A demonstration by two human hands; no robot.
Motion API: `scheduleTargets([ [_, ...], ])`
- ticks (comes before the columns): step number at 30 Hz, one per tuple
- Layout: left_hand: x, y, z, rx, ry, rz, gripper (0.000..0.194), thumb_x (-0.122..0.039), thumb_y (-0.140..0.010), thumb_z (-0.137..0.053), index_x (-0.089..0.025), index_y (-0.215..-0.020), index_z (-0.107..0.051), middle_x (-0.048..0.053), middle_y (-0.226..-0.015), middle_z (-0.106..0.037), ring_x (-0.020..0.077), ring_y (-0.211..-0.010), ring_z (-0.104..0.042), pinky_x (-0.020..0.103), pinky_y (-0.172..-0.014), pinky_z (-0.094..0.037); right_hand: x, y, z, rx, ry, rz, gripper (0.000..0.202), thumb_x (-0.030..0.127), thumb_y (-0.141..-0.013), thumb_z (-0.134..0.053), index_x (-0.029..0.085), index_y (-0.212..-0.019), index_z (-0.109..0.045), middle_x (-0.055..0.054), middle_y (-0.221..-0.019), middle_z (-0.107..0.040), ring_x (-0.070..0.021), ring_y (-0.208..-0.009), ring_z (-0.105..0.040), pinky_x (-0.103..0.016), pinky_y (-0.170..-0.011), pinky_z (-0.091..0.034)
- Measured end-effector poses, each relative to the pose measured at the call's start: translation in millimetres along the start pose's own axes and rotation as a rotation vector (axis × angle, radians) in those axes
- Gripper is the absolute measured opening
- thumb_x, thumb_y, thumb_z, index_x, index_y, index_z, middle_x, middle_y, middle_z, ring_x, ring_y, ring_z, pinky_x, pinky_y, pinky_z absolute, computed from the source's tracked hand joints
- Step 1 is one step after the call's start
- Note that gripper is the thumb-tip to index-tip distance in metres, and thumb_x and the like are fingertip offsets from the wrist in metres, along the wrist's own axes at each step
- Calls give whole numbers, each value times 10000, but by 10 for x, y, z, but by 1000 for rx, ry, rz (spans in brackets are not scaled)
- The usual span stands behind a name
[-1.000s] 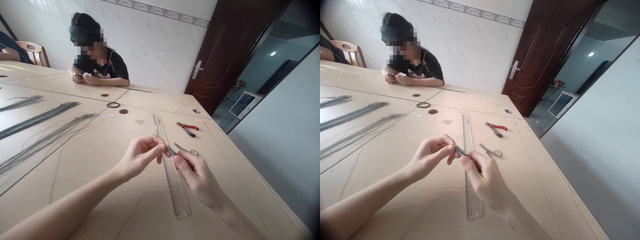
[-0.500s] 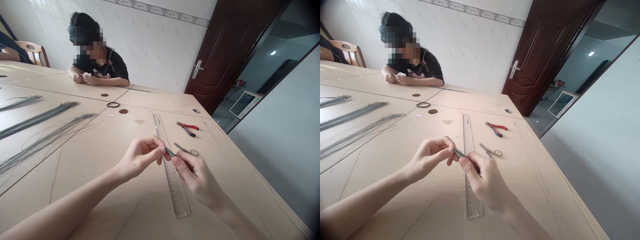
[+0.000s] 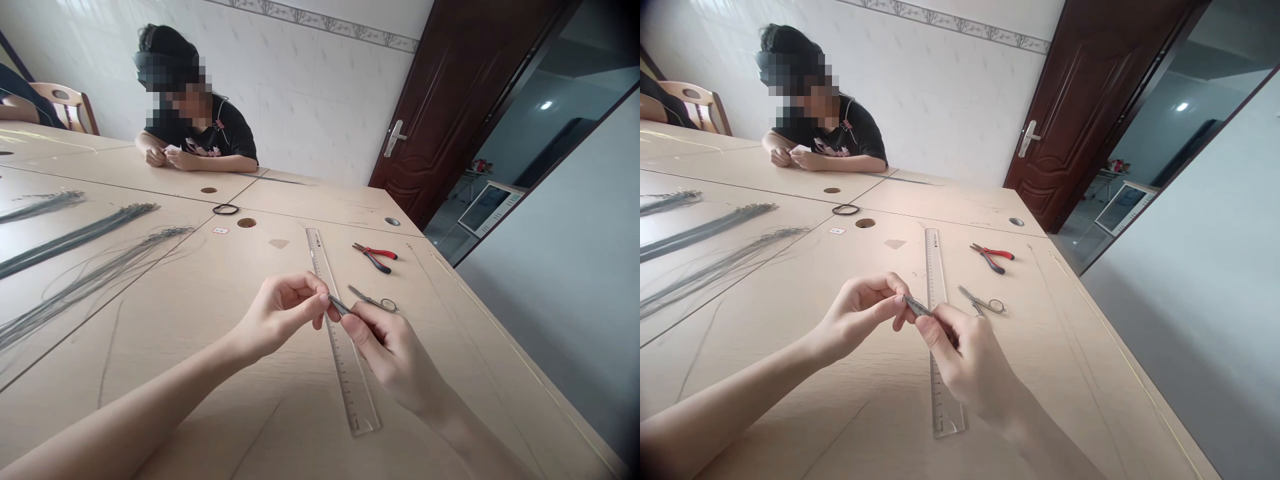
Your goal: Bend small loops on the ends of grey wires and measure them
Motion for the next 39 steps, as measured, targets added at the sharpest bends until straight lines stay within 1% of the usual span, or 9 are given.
scheduleTargets([
  [6, 11, -4, 1, -2, 1, 0, 144, -242, -863, -594, -133, -768, -587, 11, -675, -641, 90, -597, -543, 223, -620, -464, -6, 18, 1, -4, -4, -1, 340, 382, -948, -416, 203, -665, -355, 74, -560, -265, -73, -472, -244, -246, -437, -194],
  [11, 20, -12, 1, -1, -10, 5, 164, -269, -858, -601, -129, -771, -591, 26, -693, -646, 111, -622, -565, 239, -620, -464, -36, 21, -17, 9, -15, -26, 310, 402, -944, -417, 205, -705, -412, 74, -557, -257, -78, -474, -244, -250, -441, -192],
  [15, 15, -9, 0, 6, 1, 4, 162, -261, -865, -594, -132, -768, -586, 21, -685, -656, 88, -586, -525, 222, -607, -456, -5, 14, 6, -5, 0, -6, 343, 394, -948, -412, 202, -668, -364, 73, -557, -271, -75, -476, -251, -247, -439, -199],
  [25, 20, 1, -2, 6, 4, 12, 146, -243, -860, -602, -130, -768, -599, 27, -696, -666, 88, -585, -526, 219, -593, -448, 7, 9, 5, 9, -13, -12, 280, 386, -949, -410, 190, -779, -515, 73, -560, -264, -78, -469, -249, -250, -433, -189],
  [27, 20, 2, -3, 7, 6, 14, 146, -244, -857, -605, -132, -764, -596, 24, -692, -666, 87, -583, -524, 218, -591, -446, 3, 8, 10, 6, -20, -11, 294, 391, -946, -416, 188, -750, -496, 73, -560, -273, -76, -474, -252, -246, -435, -194],
  [29, 15, 4, -7, 10, 5, 12, 145, -249, -861, -601, -136, -770, -594, 23, -699, -670, 86, -584, -524, 216, -592, -444, -25, 8, 23, -5, -51, -29, 334, 410, -945, -413, 189, -696, -444, 75, -554, -269, -72, -474, -243, -240, -430, -191],
  [33, 2, 6, -15, 19, -1, 0, 157, -259, -873, -586, -138, -773, -594, 23, -708, -675, 83, -591, -523, 213, -594, -440, -87, 14, 28, -9, -122, -77, 375, 459, -938, -403, 190, -677, -412, 82, -546, -234, -65, -464, -209, -230, -415, -173],
  [39, 12, -11, -12, 23, 28, -1, 139, -239, -867, -599, -136, -773, -600, 8, -693, -669, 69, -582, -524, 196, -597, -447, -38, 27, -4, 29, -78, -44, 322, 425, -945, -412, 188, -732, -452, 80, -553, -265, -65, -474, -229, -233, -428, -180],
])
Point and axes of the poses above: each hand's wrist, its own y-axis away from the middle knuckle, its own z-axis out of the back of the hand, x = y × z, the point moved 10 cm from there along -y, towards the middle knuckle
